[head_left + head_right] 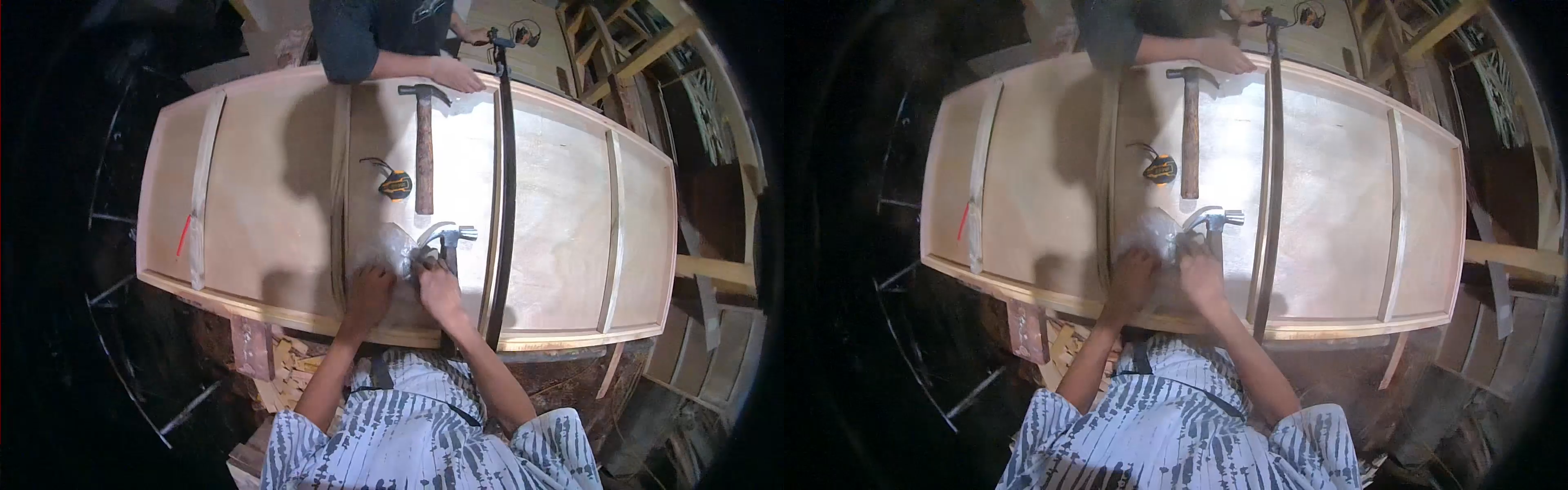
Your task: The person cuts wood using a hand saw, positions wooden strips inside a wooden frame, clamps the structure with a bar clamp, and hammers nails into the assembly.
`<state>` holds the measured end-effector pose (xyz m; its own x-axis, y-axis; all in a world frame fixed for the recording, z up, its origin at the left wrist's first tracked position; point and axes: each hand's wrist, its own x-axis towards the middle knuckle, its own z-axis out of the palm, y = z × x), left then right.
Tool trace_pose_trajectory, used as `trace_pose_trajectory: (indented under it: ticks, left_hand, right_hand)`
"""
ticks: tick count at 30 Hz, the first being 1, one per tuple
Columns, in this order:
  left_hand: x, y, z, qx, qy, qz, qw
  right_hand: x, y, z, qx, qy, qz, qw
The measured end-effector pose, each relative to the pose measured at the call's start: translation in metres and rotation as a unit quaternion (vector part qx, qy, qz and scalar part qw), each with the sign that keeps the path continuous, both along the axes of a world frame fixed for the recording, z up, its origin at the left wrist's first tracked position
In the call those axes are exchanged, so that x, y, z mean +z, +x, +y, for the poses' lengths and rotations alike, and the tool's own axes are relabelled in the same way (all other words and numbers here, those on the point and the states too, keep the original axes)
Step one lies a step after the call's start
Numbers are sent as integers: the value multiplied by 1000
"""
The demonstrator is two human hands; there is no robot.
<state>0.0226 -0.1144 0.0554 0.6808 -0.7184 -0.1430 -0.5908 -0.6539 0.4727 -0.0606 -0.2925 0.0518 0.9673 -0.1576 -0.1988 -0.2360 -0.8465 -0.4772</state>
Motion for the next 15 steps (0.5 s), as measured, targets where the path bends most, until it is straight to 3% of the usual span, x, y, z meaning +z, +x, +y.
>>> trace_pose_trajectory:
  ticks: [1, 3, 4, 6, 9, 12, 13, 14, 15]
  left_hand:
    - [4, 2, 4, -9, 1, -9, 1000]
    - [15, 7, 8, 32, -115, -57, 991]
    - [32, 8, 6, 23, -114, -59, 991]
    - [64, 7, 6, 296, -159, 49, 941]
    - [54, 6, 15, 207, -114, -12, 972]
    - [-1, -3, 35, 76, -36, -91, 992]
    - [-51, -4, 46, 154, -160, 25, 975]
    - [-45, -4, 41, 143, -162, 26, 976]
    - [-29, -3, 30, 222, -247, 132, 934]
  right_hand:
    - [1, -5, -2, 21, -27, -47, 998]
    - [4, -7, -3, 33, -58, -103, 992]
    - [13, -11, -3, 14, -36, -43, 998]
    - [21, -22, 1, -10, -10, 16, 1000]
    - [31, -26, -4, -63, 4, -14, 998]
    - [62, -24, -5, -145, 36, -90, 985]
    - [73, -24, -2, -91, 77, -171, 978]
    - [81, -23, 1, -38, 113, -251, 961]
    - [88, -23, 9, -32, 246, -187, 951]
